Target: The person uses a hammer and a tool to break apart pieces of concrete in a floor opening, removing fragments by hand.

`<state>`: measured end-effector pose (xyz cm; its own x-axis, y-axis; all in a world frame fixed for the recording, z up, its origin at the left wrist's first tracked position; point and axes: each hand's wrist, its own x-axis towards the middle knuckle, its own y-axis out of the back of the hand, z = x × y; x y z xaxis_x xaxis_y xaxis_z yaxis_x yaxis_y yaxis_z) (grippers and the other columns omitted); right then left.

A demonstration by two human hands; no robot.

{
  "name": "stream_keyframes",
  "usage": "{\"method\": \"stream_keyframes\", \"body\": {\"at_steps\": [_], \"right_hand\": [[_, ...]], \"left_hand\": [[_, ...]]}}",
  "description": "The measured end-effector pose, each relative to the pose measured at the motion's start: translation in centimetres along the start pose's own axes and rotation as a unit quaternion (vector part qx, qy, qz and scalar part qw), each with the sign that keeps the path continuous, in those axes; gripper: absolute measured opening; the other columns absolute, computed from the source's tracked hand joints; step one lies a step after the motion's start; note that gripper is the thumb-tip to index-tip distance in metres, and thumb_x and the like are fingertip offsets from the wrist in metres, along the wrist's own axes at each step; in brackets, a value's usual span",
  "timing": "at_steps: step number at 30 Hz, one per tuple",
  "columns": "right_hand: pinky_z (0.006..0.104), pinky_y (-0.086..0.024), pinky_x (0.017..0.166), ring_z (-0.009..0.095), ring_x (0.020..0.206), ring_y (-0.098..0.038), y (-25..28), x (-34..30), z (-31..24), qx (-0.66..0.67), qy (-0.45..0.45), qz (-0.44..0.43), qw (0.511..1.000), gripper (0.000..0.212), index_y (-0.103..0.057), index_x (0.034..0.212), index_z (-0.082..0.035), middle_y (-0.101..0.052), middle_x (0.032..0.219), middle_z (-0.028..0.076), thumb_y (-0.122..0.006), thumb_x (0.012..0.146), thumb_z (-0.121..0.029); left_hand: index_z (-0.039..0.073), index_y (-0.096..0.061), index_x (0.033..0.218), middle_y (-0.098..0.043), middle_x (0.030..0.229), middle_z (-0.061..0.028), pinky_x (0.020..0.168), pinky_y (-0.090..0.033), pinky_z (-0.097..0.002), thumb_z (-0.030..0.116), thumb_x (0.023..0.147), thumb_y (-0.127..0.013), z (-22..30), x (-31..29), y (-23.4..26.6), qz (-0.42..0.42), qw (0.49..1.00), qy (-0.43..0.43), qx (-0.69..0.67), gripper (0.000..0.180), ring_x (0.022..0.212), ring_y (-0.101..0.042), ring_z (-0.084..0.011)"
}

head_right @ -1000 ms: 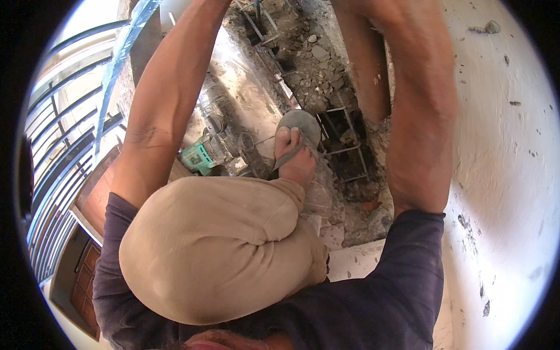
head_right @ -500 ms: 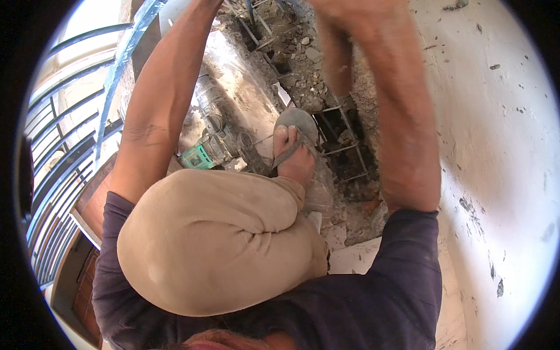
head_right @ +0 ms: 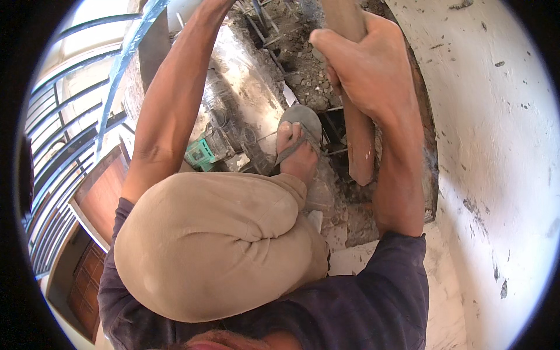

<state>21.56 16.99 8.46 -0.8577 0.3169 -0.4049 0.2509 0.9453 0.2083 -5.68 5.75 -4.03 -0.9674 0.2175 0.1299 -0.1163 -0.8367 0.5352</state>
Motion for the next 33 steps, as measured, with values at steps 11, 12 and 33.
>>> {"method": "stream_keyframes", "body": {"at_steps": [11, 12, 33], "right_hand": [[0.0260, -0.043, 0.051, 0.009, 0.055, -0.055, -0.1, -2.6, -4.8, -0.032, 0.086, 0.036, 0.995, 0.024, -0.067, 0.089, -0.001, -0.057, 0.065, 0.000, -0.074, 0.089, -0.024], [0.0264, -0.044, 0.051, 0.009, 0.055, -0.055, -0.7, -2.3, -5.7, -0.037, 0.120, 0.046, 0.991, 0.025, -0.067, 0.089, -0.001, -0.057, 0.064, 0.000, -0.074, 0.089, -0.025], [0.0305, -0.045, 0.052, 0.012, 0.055, -0.057, -1.5, 2.0, -2.1, -0.142, 0.201, 0.065, 0.967, 0.030, -0.067, 0.085, -0.002, -0.059, 0.062, 0.002, -0.070, 0.090, -0.031]], "left_hand": [[0.008, -0.053, 0.069, -0.049, 0.064, 0.0020, 0.052, -0.038, -0.0320, 0.012, 0.086, -0.078, -2.7, -1.3, 1.3, 0.016, 0.979, -0.056, -0.194, 0.030, 0.059, -0.045, -0.0104], [0.008, -0.053, 0.069, -0.049, 0.064, 0.0016, 0.052, -0.038, -0.0324, 0.013, 0.085, -0.078, -2.5, -1.3, 1.1, 0.019, 0.985, -0.065, -0.157, 0.031, 0.059, -0.046, -0.0109], [0.000, -0.072, 0.109, -0.073, 0.095, -0.0101, 0.081, -0.055, -0.0389, 0.017, 0.084, -0.080, -2.1, -2.4, 2.0, -0.151, 0.985, 0.002, -0.084, 0.032, 0.086, -0.067, -0.0209]]}}
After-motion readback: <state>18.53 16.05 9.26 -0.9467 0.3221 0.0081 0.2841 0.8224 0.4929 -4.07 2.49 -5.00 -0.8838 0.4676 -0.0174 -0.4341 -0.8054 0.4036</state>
